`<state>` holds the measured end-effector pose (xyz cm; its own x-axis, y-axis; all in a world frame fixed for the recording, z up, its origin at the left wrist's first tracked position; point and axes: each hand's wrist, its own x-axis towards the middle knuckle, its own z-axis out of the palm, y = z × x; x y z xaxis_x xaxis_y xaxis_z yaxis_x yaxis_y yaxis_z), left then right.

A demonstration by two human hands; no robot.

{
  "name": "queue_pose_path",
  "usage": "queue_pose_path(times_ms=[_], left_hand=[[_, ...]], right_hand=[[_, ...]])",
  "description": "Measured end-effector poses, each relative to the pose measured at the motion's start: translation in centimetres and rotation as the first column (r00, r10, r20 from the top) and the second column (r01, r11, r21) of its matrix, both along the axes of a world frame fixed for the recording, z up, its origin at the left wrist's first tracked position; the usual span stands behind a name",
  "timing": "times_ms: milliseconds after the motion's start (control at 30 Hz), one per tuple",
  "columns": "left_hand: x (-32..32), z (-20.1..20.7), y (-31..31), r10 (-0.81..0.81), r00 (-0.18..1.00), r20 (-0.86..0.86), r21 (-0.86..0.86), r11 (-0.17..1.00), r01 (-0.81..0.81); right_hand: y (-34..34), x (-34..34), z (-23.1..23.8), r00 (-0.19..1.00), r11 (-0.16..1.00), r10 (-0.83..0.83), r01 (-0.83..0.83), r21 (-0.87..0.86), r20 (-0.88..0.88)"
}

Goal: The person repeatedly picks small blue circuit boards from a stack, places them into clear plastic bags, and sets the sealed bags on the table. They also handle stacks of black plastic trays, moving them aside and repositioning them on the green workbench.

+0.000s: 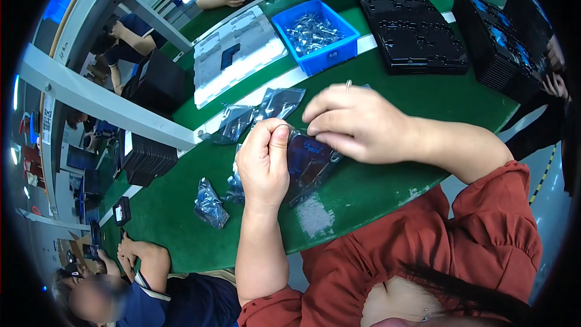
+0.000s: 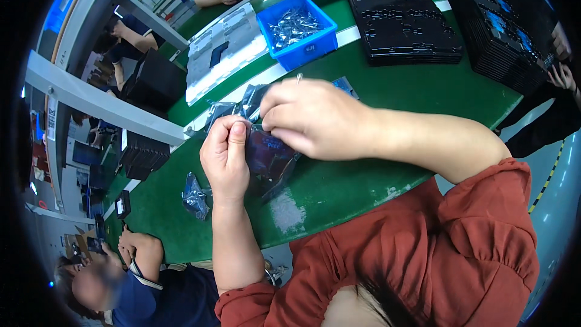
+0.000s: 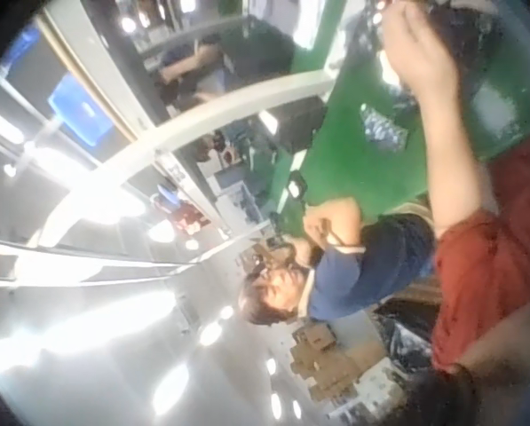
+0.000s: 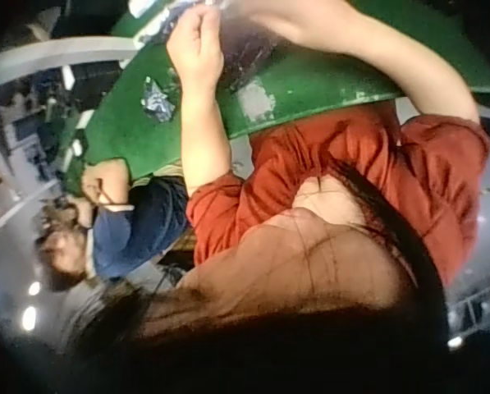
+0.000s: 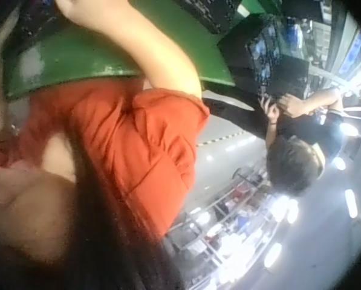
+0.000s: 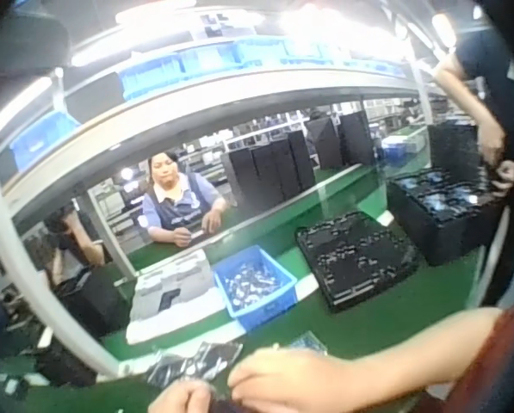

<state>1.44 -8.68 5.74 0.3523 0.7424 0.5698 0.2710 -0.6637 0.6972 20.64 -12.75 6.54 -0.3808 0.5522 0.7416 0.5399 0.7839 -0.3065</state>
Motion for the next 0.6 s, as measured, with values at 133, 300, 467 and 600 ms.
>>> queue_pose_path(times_ms=[133,300,467,600], left_hand=[[0.1,-0.3,-0.4,-0.003,0.999,-0.034,0.077,0.997,0.006],[0.3,-0.3,-0.7,-0.041,0.996,-0.081,0.057,0.997,0.046],[0.7,-0.6,-0.6,-0.075,0.983,-0.168,0.103,0.99,0.093],[0.8,-0.6,-0.6,-0.081,0.985,-0.152,0.004,0.997,0.082]], right_hand=[[-0.6,0.0,-1.1,0.995,0.991,-0.03,0.017,-0.135,-0.091],[-0.9,0.6,-0.8,0.991,0.904,0.024,-0.078,-0.42,-0.131],[-0.7,0.6,-1.3,0.994,0.84,0.052,-0.097,-0.534,-0.099],[-0.4,0.9,-1.4,0.975,0.862,-0.019,-0.095,-0.497,-0.22]])
